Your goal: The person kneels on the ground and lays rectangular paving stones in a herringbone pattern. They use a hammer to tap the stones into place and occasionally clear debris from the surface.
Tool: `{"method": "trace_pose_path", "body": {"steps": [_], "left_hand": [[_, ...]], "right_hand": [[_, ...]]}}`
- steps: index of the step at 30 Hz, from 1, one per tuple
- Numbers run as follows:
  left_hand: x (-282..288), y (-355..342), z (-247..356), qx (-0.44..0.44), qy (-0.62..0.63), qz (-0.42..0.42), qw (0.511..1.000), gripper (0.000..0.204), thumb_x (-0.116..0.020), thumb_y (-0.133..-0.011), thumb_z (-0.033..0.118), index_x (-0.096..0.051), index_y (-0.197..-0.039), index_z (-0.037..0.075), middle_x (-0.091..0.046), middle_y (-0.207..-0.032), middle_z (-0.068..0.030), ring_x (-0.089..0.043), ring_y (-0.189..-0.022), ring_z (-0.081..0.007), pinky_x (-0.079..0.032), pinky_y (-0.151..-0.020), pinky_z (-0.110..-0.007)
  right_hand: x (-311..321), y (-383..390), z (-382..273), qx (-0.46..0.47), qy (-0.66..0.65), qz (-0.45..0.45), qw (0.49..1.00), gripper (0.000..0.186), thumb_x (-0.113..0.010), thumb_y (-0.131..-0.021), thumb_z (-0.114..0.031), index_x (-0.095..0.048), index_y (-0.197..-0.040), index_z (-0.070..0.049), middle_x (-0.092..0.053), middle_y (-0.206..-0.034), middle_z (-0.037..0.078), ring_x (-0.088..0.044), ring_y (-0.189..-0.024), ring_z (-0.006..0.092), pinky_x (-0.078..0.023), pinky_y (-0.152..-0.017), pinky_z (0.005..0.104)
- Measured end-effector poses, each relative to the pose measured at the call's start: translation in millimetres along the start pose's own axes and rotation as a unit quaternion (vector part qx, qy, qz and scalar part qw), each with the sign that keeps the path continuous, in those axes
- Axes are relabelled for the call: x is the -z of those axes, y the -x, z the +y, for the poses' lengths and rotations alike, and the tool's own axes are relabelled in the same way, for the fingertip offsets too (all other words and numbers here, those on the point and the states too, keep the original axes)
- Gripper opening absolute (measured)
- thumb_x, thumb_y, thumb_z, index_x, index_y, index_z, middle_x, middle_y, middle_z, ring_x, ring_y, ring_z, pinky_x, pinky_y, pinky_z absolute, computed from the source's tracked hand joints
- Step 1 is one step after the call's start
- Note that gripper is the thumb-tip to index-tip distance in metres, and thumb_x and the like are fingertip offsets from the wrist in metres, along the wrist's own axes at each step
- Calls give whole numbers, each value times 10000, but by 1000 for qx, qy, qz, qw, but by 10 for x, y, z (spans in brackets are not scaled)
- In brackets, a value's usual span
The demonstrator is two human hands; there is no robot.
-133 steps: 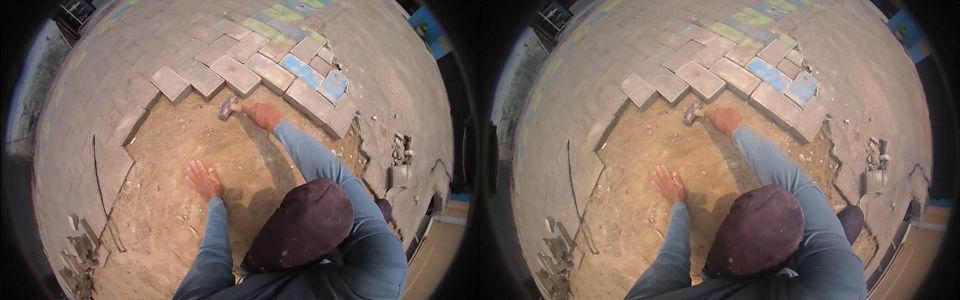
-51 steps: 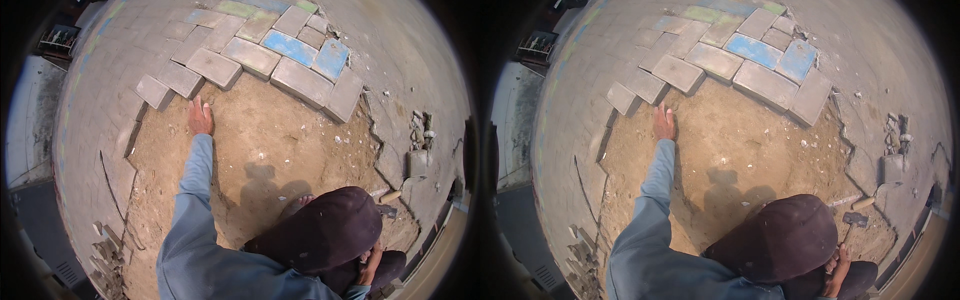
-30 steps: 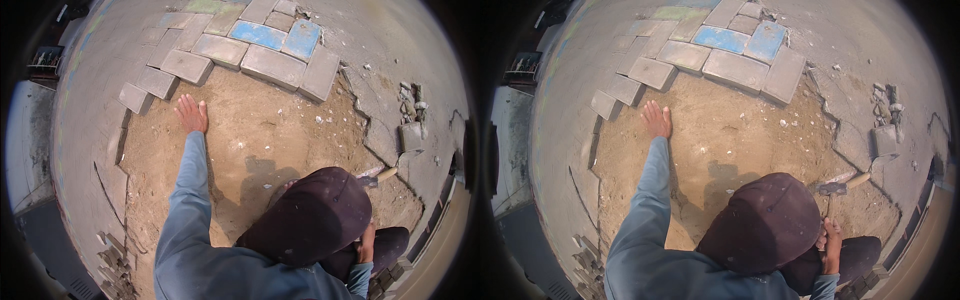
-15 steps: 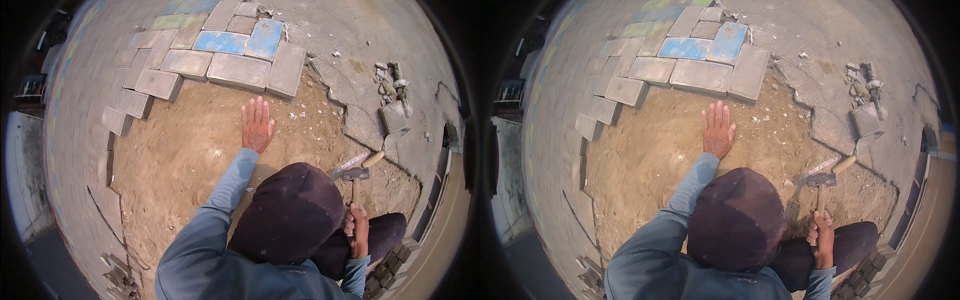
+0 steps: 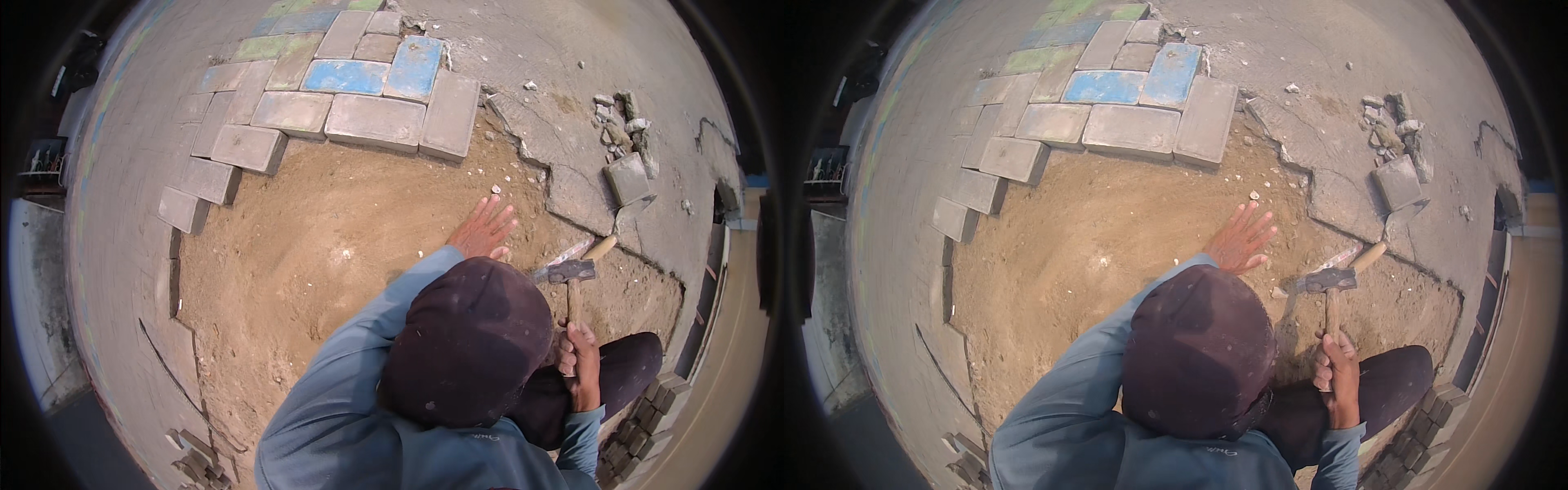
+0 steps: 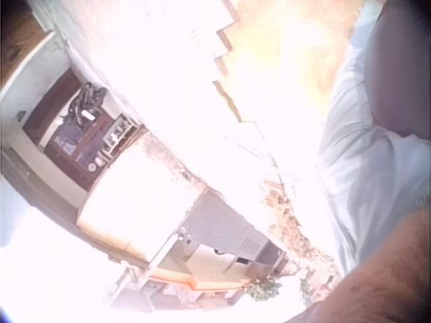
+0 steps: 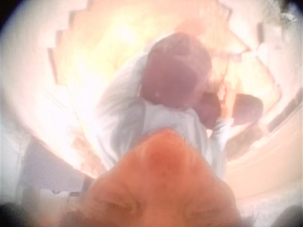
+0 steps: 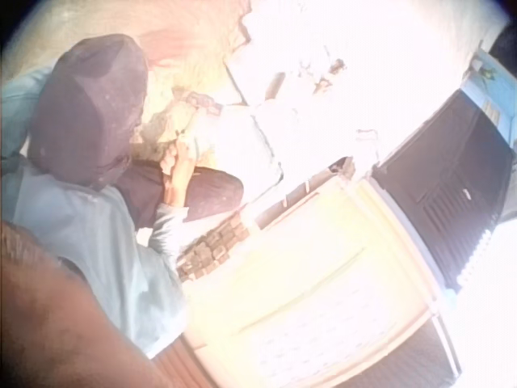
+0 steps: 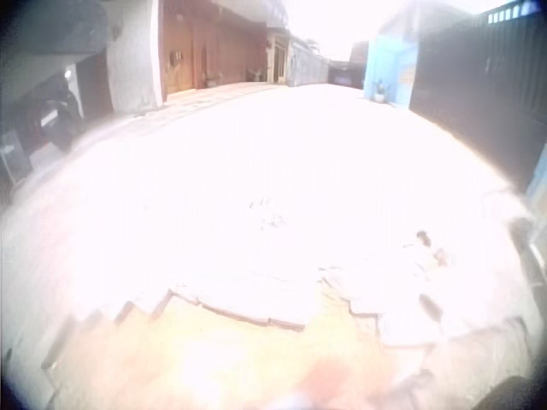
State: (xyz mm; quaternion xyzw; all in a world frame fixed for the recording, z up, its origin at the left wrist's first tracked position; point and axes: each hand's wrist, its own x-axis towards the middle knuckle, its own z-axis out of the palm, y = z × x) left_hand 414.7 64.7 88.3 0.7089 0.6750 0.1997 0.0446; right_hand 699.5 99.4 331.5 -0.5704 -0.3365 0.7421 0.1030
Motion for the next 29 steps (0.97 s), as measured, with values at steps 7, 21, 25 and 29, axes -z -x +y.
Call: {"method": "trace_pose_path", "body": {"steps": [7,21,25,29], "left_hand": [[86,345,383,-150,67,-111,980,699,-557,-993,559,-405,-1579,210,-294,-1671,-131,-190,-1571,-331,-95,-1278,-575],[-362,-865,-2,39,89,-61,993,616,-386,-1103,440,-383,-1576,45,-153,-1693,-252,-128,-1570,-424,-113,-1261,-530],[-105,-944,119,42,200,-9,979,578,-450,-1089,383,-467,-1514,-9,-189,-1680,-263,-225,-1553,-403,-224,-1245,-484],[231,-910,365,58,-38,-66,995,621,-459,-1083,406,-432,-1528,-26,-230,-1654,-295,-278,-1523,-454,-305,-1216,-485]], "right_hand": [[274,676,-568,204,-116,55,971,248,-587,-1056,-183,-568,-1235,-12,-430,-691,-37,-375,-440,1,-315,-332,167],[2707,1102,593,263,214,502,796,522,-617,-1018,-417,-599,-1244,54,-677,-899,146,-653,-757,236,-505,-709,387],[3192,1007,1591,119,245,493,827,448,-640,-984,-364,-614,-1256,-9,-701,-1019,228,-683,-956,407,-518,-859,481],[3523,1141,2290,89,379,472,791,441,-659,-984,-369,-623,-1285,-49,-638,-1023,193,-653,-854,396,-518,-804,487]]}}
